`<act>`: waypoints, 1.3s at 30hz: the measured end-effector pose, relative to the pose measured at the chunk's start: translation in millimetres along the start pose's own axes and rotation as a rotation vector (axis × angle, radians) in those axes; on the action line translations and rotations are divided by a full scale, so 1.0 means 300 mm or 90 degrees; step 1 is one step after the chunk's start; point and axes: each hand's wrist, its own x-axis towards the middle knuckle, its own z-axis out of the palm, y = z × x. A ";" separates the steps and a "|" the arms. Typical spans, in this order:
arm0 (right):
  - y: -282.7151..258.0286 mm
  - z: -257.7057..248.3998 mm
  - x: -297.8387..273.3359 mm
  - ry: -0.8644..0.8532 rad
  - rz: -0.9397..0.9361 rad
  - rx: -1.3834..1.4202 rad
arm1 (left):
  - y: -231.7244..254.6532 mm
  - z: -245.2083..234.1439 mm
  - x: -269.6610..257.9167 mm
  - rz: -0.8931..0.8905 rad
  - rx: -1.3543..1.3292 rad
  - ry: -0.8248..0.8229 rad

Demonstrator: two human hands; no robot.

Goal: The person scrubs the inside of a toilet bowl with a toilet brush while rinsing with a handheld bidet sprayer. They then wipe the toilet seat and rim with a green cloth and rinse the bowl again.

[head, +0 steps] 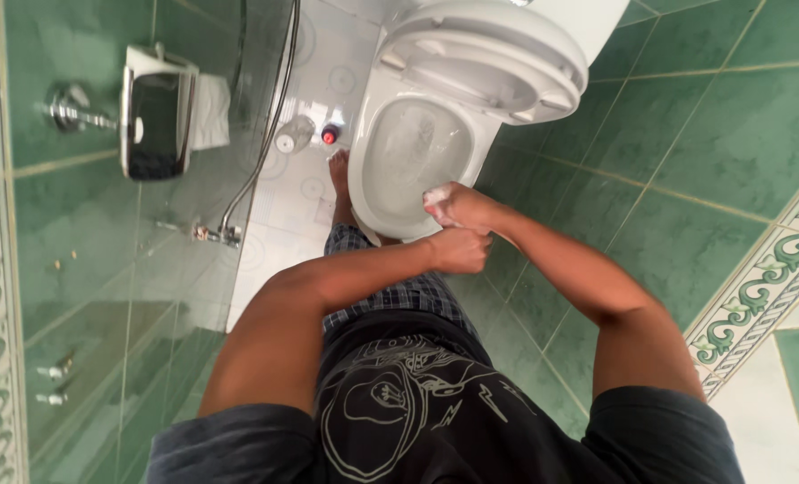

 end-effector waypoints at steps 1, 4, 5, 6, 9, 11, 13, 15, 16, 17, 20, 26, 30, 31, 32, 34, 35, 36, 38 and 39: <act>0.003 0.010 0.004 0.014 0.042 -0.061 | 0.014 0.032 0.011 -0.021 -0.015 -0.069; 0.033 0.030 0.045 0.041 -0.066 -0.216 | 0.040 0.117 0.039 -0.069 -0.035 -0.245; 0.049 0.037 0.061 0.059 -0.082 -0.231 | 0.041 0.145 0.048 -0.076 -0.023 -0.285; 0.064 0.046 0.077 0.076 -0.099 -0.247 | 0.045 0.173 0.059 -0.082 -0.011 -0.325; 0.104 0.075 0.114 0.117 -0.103 -0.286 | 0.054 0.249 0.070 -0.125 0.065 -0.358; 0.137 0.099 0.141 0.138 -0.114 -0.327 | 0.065 0.289 0.063 -0.138 0.082 -0.383; 0.171 0.113 0.184 0.160 -0.153 -0.389 | 0.064 0.315 0.050 -0.146 0.089 -0.405; 0.210 0.129 0.239 0.176 -0.201 -0.456 | 0.063 0.326 0.030 -0.149 0.091 -0.421; 0.236 0.141 0.258 0.182 -0.223 -0.488 | 0.071 0.325 0.021 -0.148 0.087 -0.425; 0.258 0.151 0.277 0.210 -0.218 -0.498 | 0.066 0.320 0.012 -0.148 0.083 -0.429; 0.308 0.151 0.305 0.263 -0.162 -0.332 | 0.043 0.275 -0.001 -0.131 0.053 -0.419; 0.297 -0.040 0.128 0.067 0.075 0.401 | 0.035 0.050 -0.151 -0.164 -0.197 -0.049; 0.284 -0.008 -0.026 0.151 -0.077 0.486 | 0.003 -0.061 -0.217 -0.548 -0.268 0.471; 0.283 0.019 -0.034 0.187 -0.133 0.479 | -0.002 -0.055 -0.213 -0.663 -0.390 0.551; 0.278 0.048 -0.030 0.239 -0.173 0.439 | -0.014 -0.038 -0.205 -0.776 -0.515 0.628; 0.244 0.099 -0.004 0.344 -0.256 0.353 | -0.067 -0.001 -0.221 -0.984 -0.811 0.681; 0.232 0.117 -0.009 0.469 -0.348 0.133 | -0.084 0.012 -0.249 -1.080 -0.985 0.644; 0.220 0.128 -0.020 0.583 -0.432 -0.096 | -0.091 0.021 -0.279 -1.169 -1.164 0.592; 0.175 0.113 -0.025 0.670 -0.562 -0.238 | -0.116 0.029 -0.331 -1.147 -1.288 0.514; 0.154 0.096 -0.022 0.651 -0.606 -0.136 | -0.117 0.031 -0.361 -1.136 -1.351 0.472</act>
